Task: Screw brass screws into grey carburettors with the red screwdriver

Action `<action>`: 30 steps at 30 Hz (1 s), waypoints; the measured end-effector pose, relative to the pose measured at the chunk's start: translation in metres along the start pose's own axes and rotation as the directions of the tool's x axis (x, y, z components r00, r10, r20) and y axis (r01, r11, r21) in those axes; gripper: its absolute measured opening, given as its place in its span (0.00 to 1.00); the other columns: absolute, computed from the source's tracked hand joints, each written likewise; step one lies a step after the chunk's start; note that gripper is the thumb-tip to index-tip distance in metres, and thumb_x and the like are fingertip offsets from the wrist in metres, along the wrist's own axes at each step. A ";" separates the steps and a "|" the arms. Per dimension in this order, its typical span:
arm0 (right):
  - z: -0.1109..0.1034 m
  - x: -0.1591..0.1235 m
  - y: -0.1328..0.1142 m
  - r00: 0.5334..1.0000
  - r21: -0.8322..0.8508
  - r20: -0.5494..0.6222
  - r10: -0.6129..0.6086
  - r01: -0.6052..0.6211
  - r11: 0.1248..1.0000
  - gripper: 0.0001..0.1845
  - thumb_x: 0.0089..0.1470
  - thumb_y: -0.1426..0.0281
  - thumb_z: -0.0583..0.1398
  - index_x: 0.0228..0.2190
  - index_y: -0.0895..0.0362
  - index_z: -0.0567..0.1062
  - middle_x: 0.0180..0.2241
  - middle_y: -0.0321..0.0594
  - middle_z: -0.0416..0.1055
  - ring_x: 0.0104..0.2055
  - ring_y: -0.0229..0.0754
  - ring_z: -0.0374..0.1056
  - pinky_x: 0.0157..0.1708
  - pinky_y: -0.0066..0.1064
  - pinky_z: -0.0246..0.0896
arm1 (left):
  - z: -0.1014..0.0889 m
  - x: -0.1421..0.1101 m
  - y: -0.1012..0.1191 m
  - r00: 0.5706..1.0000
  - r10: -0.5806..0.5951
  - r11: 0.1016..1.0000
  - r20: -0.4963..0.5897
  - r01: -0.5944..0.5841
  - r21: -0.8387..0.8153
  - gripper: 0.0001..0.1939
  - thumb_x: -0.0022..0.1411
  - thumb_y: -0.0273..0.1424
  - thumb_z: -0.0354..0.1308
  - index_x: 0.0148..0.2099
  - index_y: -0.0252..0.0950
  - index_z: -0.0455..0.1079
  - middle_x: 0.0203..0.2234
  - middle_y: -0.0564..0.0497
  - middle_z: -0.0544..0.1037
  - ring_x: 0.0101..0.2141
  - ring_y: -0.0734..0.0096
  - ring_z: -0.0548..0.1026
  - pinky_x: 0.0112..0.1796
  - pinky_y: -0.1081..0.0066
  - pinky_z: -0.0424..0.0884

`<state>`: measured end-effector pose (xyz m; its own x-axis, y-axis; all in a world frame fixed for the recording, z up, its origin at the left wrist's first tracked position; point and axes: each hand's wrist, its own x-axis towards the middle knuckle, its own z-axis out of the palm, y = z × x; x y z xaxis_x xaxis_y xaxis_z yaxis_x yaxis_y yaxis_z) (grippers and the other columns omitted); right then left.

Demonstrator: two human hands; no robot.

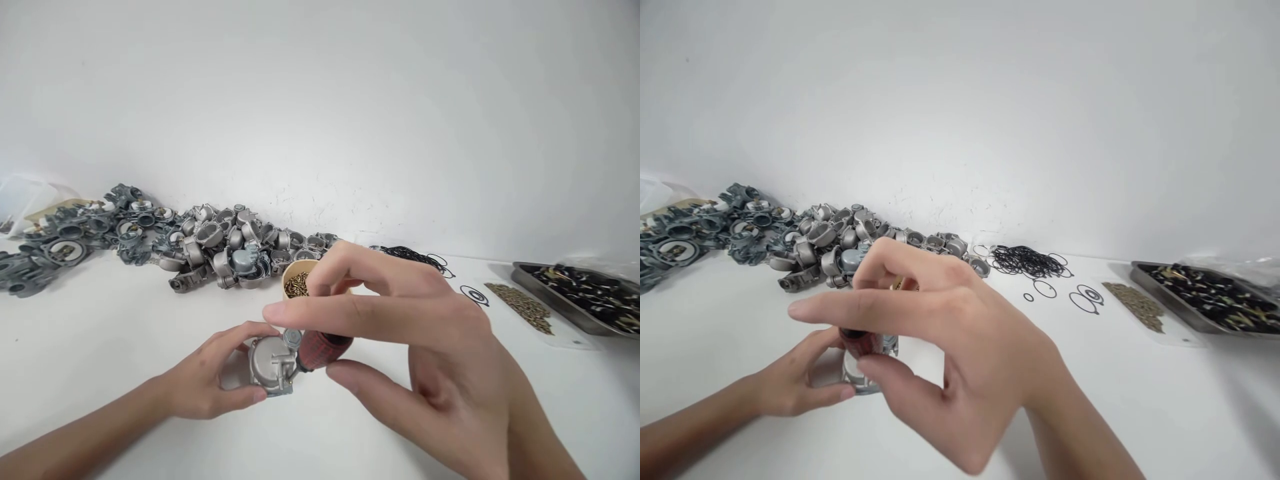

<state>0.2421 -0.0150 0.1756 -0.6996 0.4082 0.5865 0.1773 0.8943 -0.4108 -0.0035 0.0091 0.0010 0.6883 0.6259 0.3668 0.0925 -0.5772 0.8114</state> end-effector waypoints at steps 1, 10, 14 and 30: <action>-0.001 0.000 -0.001 1.000 0.004 0.015 0.007 -0.007 1.000 0.22 0.61 0.80 0.58 0.55 0.60 0.76 0.38 0.41 0.71 0.35 0.35 0.72 0.33 0.26 0.75 | 0.000 0.000 0.000 1.000 -0.002 1.000 0.000 0.002 0.003 0.28 0.68 0.36 0.65 0.66 0.47 0.60 0.51 0.47 0.78 0.43 0.57 0.80 0.42 0.63 0.79; 0.002 0.004 0.004 0.998 -0.127 -0.057 -0.004 -0.003 0.992 0.15 0.63 0.79 0.65 0.51 0.58 0.77 0.33 0.35 0.75 0.33 0.33 0.70 0.35 0.27 0.71 | 0.000 0.001 0.002 1.000 0.002 1.000 0.000 -0.002 -0.018 0.29 0.68 0.37 0.65 0.67 0.49 0.60 0.53 0.48 0.77 0.41 0.60 0.79 0.42 0.65 0.78; 0.001 0.005 0.005 0.998 -0.135 -0.060 -0.004 -0.004 0.991 0.11 0.60 0.73 0.69 0.45 0.58 0.78 0.31 0.34 0.77 0.30 0.32 0.69 0.32 0.26 0.70 | 0.001 0.000 0.001 1.000 -0.005 1.000 0.000 0.005 -0.024 0.29 0.68 0.37 0.65 0.66 0.49 0.60 0.54 0.48 0.77 0.42 0.59 0.79 0.42 0.65 0.78; 0.009 0.004 0.009 0.990 -0.028 -0.109 -0.092 0.090 0.996 0.09 0.63 0.75 0.66 0.46 0.55 0.80 0.38 0.36 0.73 0.31 0.29 0.72 0.33 0.23 0.73 | -0.001 0.001 0.003 0.999 -0.040 0.999 0.002 0.040 -0.025 0.29 0.67 0.37 0.66 0.66 0.45 0.62 0.49 0.46 0.79 0.45 0.54 0.80 0.44 0.61 0.80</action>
<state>0.2350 -0.0066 0.1680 -0.6335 0.3416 0.6943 0.1332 0.9320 -0.3370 -0.0032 0.0086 0.0047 0.6857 0.6474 0.3326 0.1026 -0.5384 0.8364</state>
